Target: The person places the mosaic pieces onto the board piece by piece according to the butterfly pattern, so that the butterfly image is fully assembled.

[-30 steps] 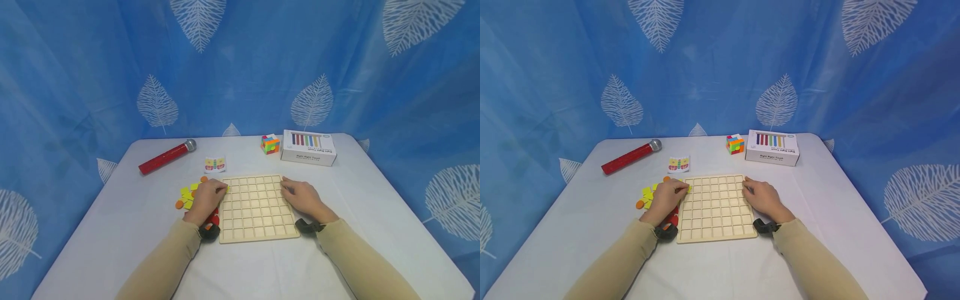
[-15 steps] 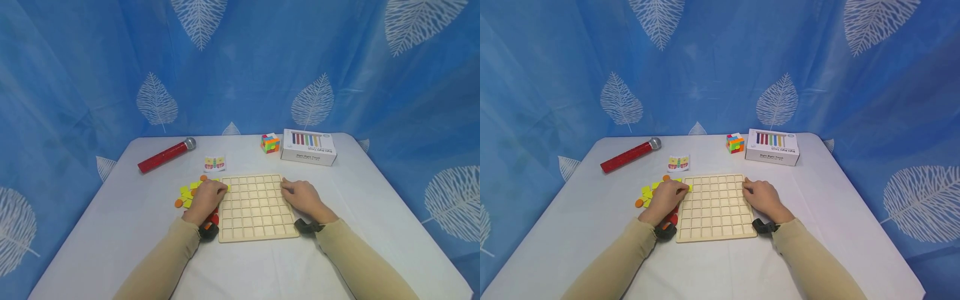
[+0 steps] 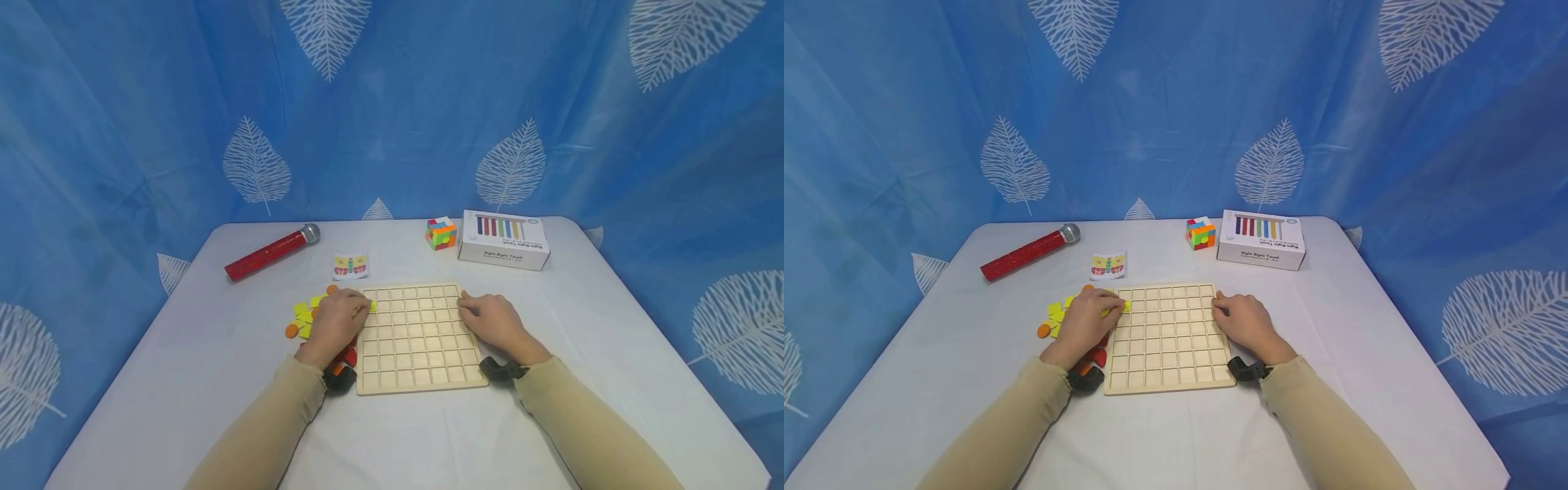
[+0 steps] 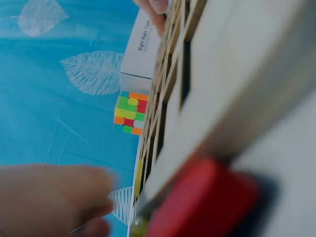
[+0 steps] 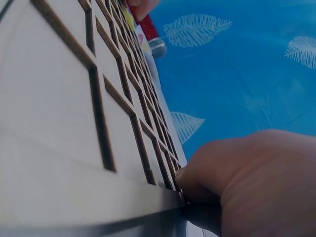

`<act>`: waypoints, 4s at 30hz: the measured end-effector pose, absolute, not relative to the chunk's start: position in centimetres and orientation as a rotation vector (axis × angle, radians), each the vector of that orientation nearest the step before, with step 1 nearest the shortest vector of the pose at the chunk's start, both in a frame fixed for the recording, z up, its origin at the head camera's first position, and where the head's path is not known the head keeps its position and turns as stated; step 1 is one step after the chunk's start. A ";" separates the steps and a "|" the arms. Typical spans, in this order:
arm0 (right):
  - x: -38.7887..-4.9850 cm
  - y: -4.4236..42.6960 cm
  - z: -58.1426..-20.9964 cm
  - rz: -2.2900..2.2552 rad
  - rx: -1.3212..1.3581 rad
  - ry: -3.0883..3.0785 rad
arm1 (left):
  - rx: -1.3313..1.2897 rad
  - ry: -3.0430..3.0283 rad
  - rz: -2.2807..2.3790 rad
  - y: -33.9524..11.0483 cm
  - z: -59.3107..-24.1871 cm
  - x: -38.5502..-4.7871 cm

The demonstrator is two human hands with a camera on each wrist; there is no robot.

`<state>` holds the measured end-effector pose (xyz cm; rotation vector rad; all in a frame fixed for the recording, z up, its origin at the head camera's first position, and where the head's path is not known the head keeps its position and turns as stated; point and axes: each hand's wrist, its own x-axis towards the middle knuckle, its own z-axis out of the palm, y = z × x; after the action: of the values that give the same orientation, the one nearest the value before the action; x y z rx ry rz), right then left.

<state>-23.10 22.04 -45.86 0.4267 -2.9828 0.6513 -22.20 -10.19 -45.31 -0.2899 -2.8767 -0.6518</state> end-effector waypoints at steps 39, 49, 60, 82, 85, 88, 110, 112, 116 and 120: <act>-22.9 22.3 -45.9 0.770 0.418 -2.968 | 0.298 -3.098 -0.683 -16.8 -44.3 -23.7; -22.8 22.2 -45.9 0.786 0.414 -2.978 | 0.217 -3.175 -0.579 -17.3 -43.7 -23.7; -23.1 22.4 -46.1 0.805 0.413 -2.968 | 0.197 -2.947 -0.997 -16.3 -43.1 -23.2; -23.2 22.1 -46.2 0.705 0.409 -2.977 | -0.247 -2.954 -0.794 -7.7 -44.5 -24.2; -23.2 22.1 -46.1 0.699 0.385 -2.981 | -0.257 -2.965 -0.783 -7.6 -44.6 -24.3; -23.2 22.1 -46.0 0.699 0.375 -2.984 | -0.269 -2.977 -0.760 -7.6 -44.6 -24.4; -23.2 22.1 -46.1 0.789 0.391 -2.989 | -0.118 -2.944 -0.764 -10.2 -43.2 -23.7; -23.2 22.1 -46.1 0.790 0.394 -2.997 | -0.011 -2.945 -0.847 -12.0 -42.4 -23.3; -23.1 22.3 -45.7 0.784 0.400 -3.001 | 0.170 -2.929 -0.978 -15.2 -41.8 -22.7; -23.1 22.5 -45.6 0.788 0.398 -2.989 | 0.241 -2.948 -1.027 -16.3 -42.9 -23.0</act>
<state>-23.12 22.53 -45.57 0.3976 -2.9893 0.7877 -23.00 -16.32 -42.92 0.2405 -2.9482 -1.0272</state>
